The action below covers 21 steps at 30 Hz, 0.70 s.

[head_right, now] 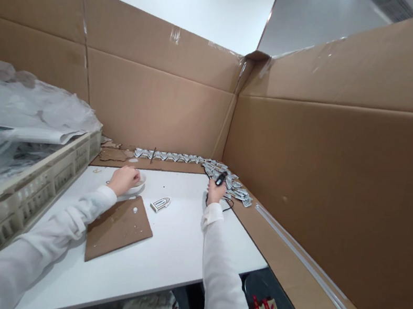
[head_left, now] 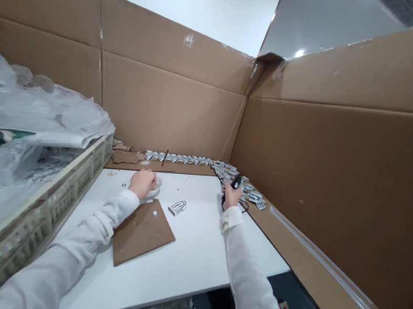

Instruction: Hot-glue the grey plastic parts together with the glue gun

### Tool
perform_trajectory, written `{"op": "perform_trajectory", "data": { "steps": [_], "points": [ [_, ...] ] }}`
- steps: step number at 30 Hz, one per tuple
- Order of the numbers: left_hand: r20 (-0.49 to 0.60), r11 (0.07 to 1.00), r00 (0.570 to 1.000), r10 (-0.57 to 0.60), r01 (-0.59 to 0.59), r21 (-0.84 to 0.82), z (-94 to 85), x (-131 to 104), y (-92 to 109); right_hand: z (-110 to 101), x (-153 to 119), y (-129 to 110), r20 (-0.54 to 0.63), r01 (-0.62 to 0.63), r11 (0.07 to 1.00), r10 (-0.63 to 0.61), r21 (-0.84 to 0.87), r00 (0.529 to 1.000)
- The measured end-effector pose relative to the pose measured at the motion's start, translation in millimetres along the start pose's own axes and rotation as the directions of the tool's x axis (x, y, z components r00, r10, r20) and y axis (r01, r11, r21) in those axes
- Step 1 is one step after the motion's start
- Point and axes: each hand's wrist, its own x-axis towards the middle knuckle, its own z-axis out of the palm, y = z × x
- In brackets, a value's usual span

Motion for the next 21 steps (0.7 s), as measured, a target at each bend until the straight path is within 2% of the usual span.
{"op": "perform_trajectory", "data": {
  "steps": [1,2,3,5,7,8,9,11,13,15,21],
  "points": [
    [-0.006,1.0,1.0,0.003,-0.003,-0.008,-0.1,0,0,4,-7,-5,0.145,0.022,1.0,-0.019,-0.021,0.989],
    [-0.007,1.0,1.0,0.005,-0.005,-0.015,0.0,0,-1,7,-15,-11,0.29,0.048,0.999,-0.039,-0.022,0.956],
    [-0.002,1.0,1.0,0.005,-0.005,-0.019,0.4,0,-2,10,-23,-16,0.433,0.076,0.997,-0.057,-0.027,0.9],
    [0.021,1.0,1.0,-0.006,0.007,-0.017,1.9,1,-3,16,-39,-24,0.664,0.133,0.991,-0.083,-0.025,0.743],
    [0.034,1.0,0.999,-0.026,0.027,-0.014,4.0,1,-4,20,-51,-30,0.804,0.18,0.984,-0.103,-0.006,0.586],
    [0.029,0.999,0.999,-0.034,0.034,-0.014,5.0,1,-4,22,-56,-32,0.845,0.199,0.98,-0.112,0.007,0.523],
    [0.018,0.999,0.999,-0.041,0.041,-0.015,5.9,1,-4,23,-59,-33,0.874,0.214,0.977,-0.119,0.018,0.472],
    [-0.012,0.998,0.999,-0.051,0.051,-0.021,6.6,1,-4,26,-62,-33,0.905,0.239,0.971,-0.125,0.027,0.407],
    [-0.031,0.998,0.998,-0.062,0.062,-0.026,5.3,0,-3,28,-62,-31,0.917,0.264,0.964,-0.126,0.024,0.378],
    [-0.035,0.996,0.996,-0.077,0.076,-0.035,2.2,0,-3,29,-60,-29,0.919,0.288,0.957,-0.131,0.019,0.372],
    [-0.03,0.99,0.992,-0.119,0.116,-0.083,-8.3,1,-9,29,-57,-26,0.886,0.35,0.937,-0.148,-0.017,0.44]
  ]
}}
